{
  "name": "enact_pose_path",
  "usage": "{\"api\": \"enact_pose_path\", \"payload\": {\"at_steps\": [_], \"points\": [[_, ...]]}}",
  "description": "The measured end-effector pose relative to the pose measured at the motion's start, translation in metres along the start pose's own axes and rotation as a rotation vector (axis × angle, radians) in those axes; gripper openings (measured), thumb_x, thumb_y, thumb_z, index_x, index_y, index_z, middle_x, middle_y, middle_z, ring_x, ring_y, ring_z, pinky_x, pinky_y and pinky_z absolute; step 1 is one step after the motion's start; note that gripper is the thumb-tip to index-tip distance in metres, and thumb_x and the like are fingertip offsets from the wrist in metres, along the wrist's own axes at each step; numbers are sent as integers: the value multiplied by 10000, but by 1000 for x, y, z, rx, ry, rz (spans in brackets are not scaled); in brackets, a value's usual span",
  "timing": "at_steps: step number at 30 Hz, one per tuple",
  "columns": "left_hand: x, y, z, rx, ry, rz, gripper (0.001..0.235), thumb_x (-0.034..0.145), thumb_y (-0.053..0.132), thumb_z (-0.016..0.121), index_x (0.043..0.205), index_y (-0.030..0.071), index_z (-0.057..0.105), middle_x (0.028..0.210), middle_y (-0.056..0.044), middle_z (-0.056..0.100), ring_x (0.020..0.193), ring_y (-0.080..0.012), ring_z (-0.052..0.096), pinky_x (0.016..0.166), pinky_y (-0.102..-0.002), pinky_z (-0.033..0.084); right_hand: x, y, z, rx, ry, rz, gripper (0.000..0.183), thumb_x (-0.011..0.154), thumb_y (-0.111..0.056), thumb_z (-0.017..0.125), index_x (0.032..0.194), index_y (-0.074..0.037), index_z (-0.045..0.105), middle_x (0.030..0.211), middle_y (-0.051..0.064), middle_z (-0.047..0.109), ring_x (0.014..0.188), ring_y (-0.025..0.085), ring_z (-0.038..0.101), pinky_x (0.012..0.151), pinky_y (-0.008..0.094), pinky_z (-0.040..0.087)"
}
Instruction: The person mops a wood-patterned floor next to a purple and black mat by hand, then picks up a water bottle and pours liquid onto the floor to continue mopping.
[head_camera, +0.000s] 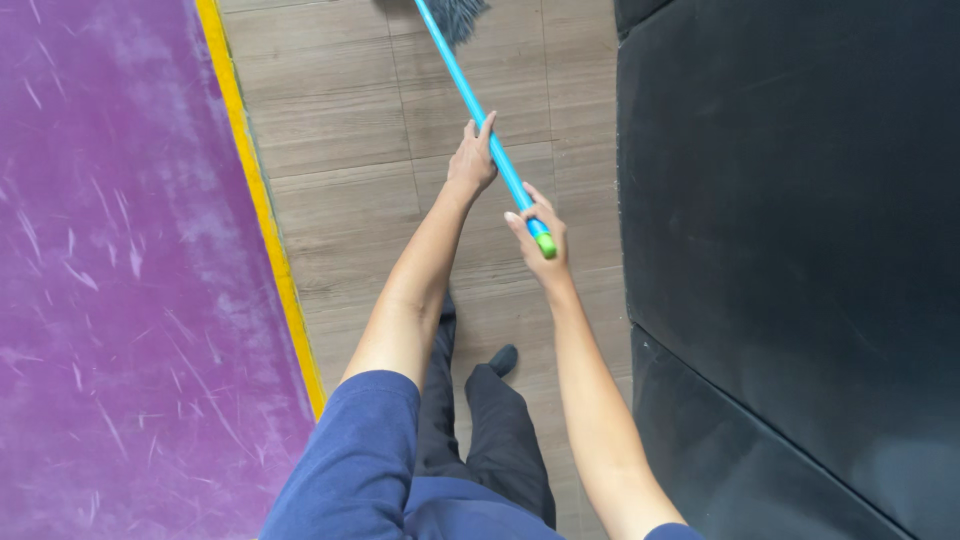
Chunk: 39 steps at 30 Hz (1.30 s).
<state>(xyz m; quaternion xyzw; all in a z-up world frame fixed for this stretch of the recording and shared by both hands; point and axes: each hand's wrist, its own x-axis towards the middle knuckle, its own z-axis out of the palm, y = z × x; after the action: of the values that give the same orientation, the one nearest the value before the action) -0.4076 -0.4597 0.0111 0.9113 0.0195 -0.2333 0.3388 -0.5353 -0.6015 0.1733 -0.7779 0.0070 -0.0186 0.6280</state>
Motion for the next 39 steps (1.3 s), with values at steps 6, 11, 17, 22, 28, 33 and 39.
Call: {"api": "enact_pose_path", "payload": {"at_steps": [6,11,17,22,28,33,39], "points": [[-20,7,20,54,146,150,849,737,32,766,1487,260,441,1641,-200,282,1404,-386,456,1006,-463,519,-21,13,-27,-31,-53,59,249,897,-148,801,857,-20,591,1261,232,611,1311,340,558,1054,385,423],[-54,20,69,30,190,244,791,729,36,789,1440,217,495,1589,-219,346,1399,-431,411,1113,-469,433,-90,-39,-92,-34,-51,78,284,872,-131,807,766,-32,563,1317,220,538,1373,342,498,998,403,455],[-121,104,146,-130,415,426,268,853,104,787,1050,118,605,1259,-230,615,1201,-414,577,1008,-468,503,-158,-121,-199,-41,24,-64,207,940,-42,696,755,-5,609,879,98,696,1162,301,682,993,409,512],[-213,176,179,-290,189,450,291,816,246,826,942,65,636,817,-178,688,802,-388,678,700,-472,533,-188,-178,-261,74,34,-152,277,994,-72,621,731,7,583,721,69,622,805,208,665,802,321,507],[-295,199,237,-331,-71,400,376,949,319,706,744,7,663,697,-234,651,667,-425,665,614,-476,539,-199,-198,-283,42,136,54,456,1006,-149,605,580,-2,534,526,2,483,492,73,436,489,260,289],[-320,203,253,-365,-104,418,130,794,145,663,851,55,737,743,-216,686,716,-421,683,660,-477,563,-191,-184,-280,133,132,94,486,982,-133,641,548,-14,459,524,-15,413,504,57,360,499,270,249],[-302,235,224,-214,-85,397,160,864,212,670,811,80,743,742,-203,686,726,-415,676,690,-489,560,-185,-191,-298,162,179,68,428,970,-81,607,572,-17,463,548,-15,421,518,46,342,513,264,221]]}}
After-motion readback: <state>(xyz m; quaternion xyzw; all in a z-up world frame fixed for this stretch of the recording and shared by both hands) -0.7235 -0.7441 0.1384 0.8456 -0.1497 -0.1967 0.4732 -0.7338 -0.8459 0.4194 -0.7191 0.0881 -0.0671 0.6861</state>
